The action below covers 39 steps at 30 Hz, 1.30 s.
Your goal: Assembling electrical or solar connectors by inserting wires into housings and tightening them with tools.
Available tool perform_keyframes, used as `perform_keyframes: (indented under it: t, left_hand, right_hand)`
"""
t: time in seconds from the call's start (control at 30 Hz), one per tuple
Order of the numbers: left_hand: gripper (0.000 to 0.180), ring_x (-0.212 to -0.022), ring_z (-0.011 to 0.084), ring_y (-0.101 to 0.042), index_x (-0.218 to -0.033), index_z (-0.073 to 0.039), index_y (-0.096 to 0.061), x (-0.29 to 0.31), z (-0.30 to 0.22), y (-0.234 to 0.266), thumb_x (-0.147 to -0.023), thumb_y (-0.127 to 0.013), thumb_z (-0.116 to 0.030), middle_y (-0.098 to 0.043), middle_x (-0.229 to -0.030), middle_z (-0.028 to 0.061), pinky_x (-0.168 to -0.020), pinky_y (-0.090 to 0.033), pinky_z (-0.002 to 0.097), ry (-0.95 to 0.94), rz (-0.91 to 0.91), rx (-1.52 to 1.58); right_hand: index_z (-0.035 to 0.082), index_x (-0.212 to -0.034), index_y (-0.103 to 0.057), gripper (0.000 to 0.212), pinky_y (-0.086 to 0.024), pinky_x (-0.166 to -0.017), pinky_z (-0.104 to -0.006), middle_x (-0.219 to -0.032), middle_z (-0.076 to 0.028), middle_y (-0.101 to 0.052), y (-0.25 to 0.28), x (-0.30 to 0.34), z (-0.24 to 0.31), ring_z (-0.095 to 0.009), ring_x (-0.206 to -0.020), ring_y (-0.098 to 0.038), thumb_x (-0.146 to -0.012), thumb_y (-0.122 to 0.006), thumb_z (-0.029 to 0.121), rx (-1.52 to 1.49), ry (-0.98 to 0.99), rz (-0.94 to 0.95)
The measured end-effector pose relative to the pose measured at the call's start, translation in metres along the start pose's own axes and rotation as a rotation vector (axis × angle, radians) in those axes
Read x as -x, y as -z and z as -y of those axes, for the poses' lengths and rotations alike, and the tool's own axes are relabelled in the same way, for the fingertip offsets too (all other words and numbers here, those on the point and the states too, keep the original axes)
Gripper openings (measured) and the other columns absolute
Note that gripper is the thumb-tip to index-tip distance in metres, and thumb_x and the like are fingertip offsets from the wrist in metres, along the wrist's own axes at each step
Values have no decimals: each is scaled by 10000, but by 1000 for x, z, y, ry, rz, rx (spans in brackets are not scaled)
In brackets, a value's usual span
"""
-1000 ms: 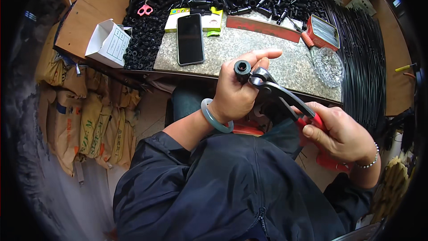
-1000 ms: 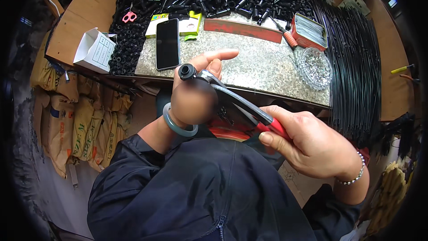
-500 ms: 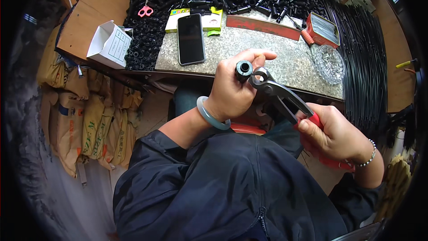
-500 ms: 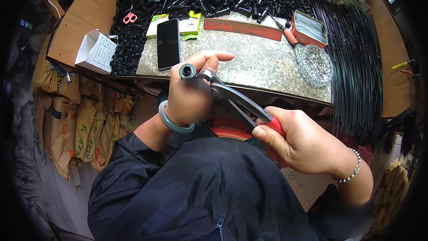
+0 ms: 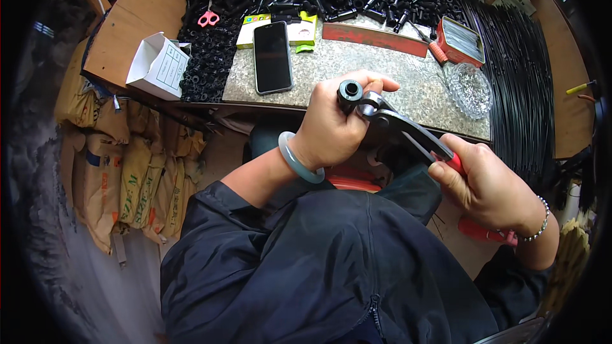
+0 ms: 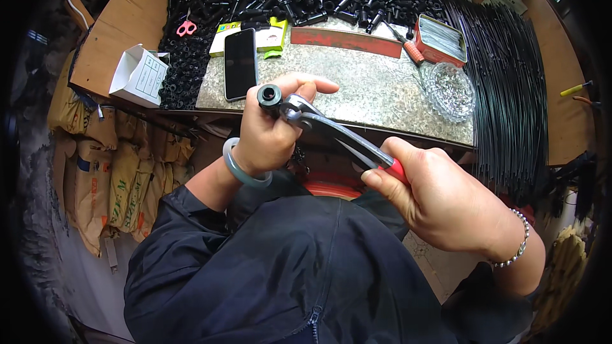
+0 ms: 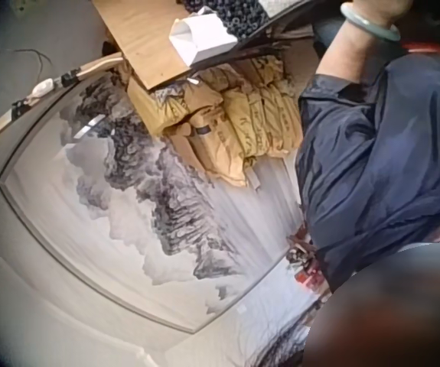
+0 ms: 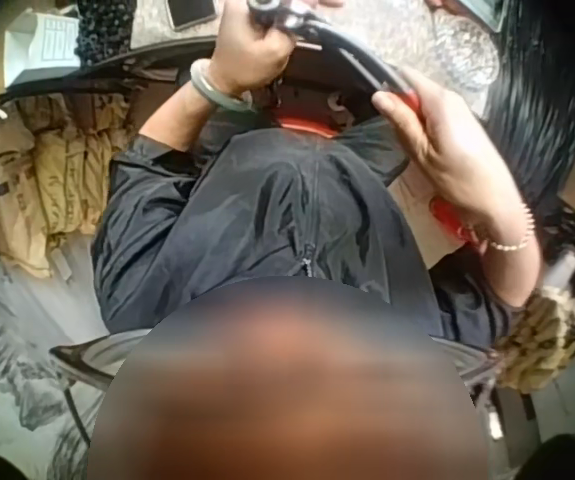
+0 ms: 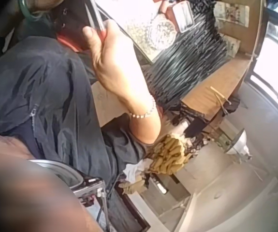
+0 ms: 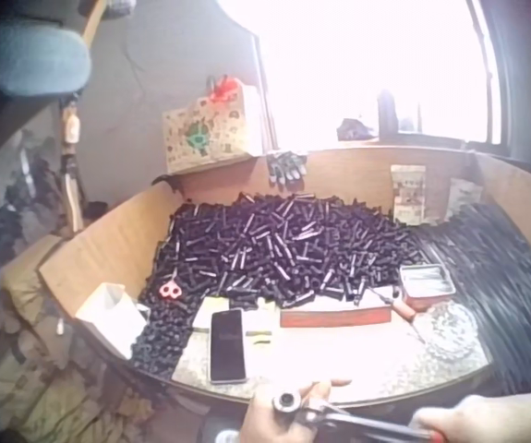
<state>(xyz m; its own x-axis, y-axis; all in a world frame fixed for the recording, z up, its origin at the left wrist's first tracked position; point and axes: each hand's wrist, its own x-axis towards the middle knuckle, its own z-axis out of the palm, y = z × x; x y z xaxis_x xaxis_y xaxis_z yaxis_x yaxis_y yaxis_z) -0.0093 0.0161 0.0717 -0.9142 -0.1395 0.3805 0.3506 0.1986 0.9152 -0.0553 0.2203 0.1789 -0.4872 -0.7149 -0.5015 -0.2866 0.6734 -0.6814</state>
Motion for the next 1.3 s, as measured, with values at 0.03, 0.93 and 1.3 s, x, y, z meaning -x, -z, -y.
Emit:
perform_keyframes:
  t: [0.03, 0.93, 1.3]
  left_hand:
    - [245, -481, -23, -358, -1008, 12, -653, -2, 0, 0, -943, -493, -161, -490, -582, -84, -432, -233, 171, -1, 4, 1]
    - [538, -1029, 310, -609, -1310, -9, -432, 65, 23, 76, -829, -650, -111, -520, -1264, 213, -859, -488, 345, -197, -442, -355]
    - [569, -972, 454, -562, -1398, -117, -292, 439, 136, 117, -895, -537, -221, -563, -1131, 260, -765, -484, 474, 888, -452, -866]
  right_hand:
    - [-9, -923, -482, 235, -367, -490, -305, -542, -56, -423, 0, 1, 0, -136, -504, -367, -927, -539, 218, -2, -2, -3]
    - [77, -1189, -534, 372, -423, -872, -389, -1126, -126, -554, -59, -102, -159, -300, -1058, -516, -858, -604, 231, 897, 74, -1051]
    - [6, -1099, -583, 256, -426, -870, -370, -1047, -152, -602, -75, -100, -163, -299, -961, -566, -882, -600, 140, 661, 322, -1106]
